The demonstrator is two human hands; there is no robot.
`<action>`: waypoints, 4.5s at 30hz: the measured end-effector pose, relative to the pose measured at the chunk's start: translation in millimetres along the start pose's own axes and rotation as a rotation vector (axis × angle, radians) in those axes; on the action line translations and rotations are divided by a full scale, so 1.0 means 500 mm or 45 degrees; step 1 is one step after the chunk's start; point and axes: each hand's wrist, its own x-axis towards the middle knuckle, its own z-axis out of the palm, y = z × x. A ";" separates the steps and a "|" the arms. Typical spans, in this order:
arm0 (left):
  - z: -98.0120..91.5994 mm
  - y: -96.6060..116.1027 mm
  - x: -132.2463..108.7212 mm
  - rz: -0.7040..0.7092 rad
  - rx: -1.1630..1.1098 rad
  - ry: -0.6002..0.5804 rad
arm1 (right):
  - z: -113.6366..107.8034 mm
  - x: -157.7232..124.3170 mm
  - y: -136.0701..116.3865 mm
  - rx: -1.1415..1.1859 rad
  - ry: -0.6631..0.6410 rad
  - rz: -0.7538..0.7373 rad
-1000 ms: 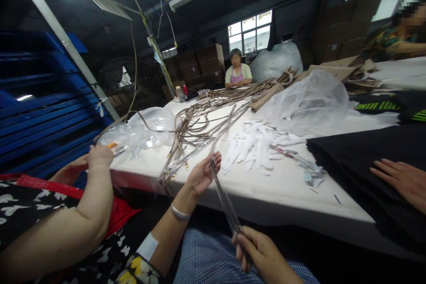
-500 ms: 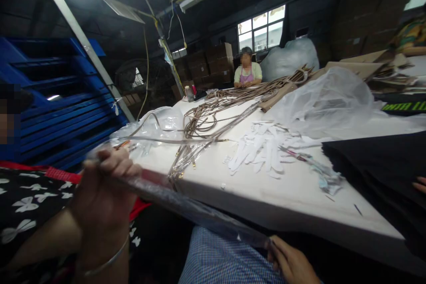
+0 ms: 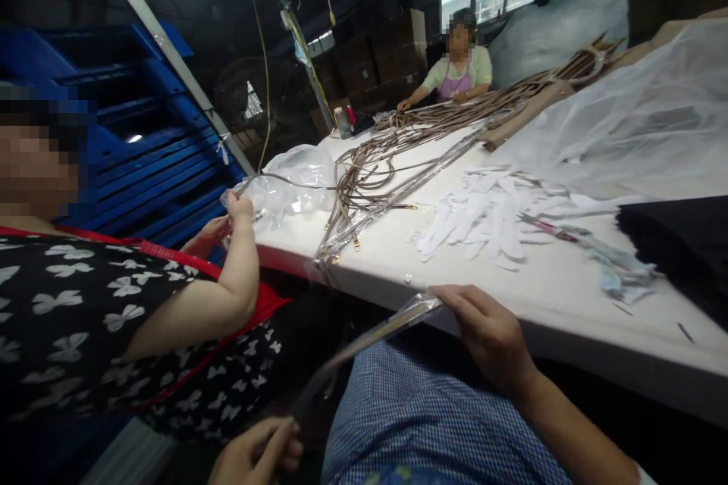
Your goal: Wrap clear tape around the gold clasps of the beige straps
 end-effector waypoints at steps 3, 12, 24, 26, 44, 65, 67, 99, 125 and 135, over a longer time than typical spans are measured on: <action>0.066 0.040 0.017 0.354 -0.233 0.142 | 0.031 0.053 -0.055 0.075 -0.192 -0.375; 0.146 0.143 0.110 0.576 -0.337 -0.605 | 0.055 0.073 -0.087 0.282 -0.583 -0.279; 0.096 0.146 0.152 0.918 0.146 -0.832 | 0.027 0.041 -0.112 1.449 -1.555 1.038; 0.106 0.137 0.148 0.884 -0.058 -0.736 | 0.028 0.039 -0.120 1.604 -1.473 1.127; 0.240 0.074 0.075 0.528 -0.608 -0.695 | 0.059 0.119 -0.127 0.947 0.263 0.498; 0.124 0.077 0.127 0.555 -0.367 -0.063 | 0.083 -0.008 -0.104 0.531 -1.067 0.518; 0.134 0.064 0.126 0.773 -0.211 0.100 | 0.083 -0.001 -0.108 0.825 -1.124 0.891; 0.152 0.095 0.081 0.392 -0.718 -0.588 | 0.073 0.018 -0.070 0.052 -0.775 -0.381; 0.217 0.070 0.085 0.702 -0.524 -0.581 | 0.024 0.142 -0.127 0.637 -0.452 0.206; 0.142 0.102 0.088 0.411 -0.663 -0.539 | 0.086 0.014 -0.090 0.184 -0.944 -0.245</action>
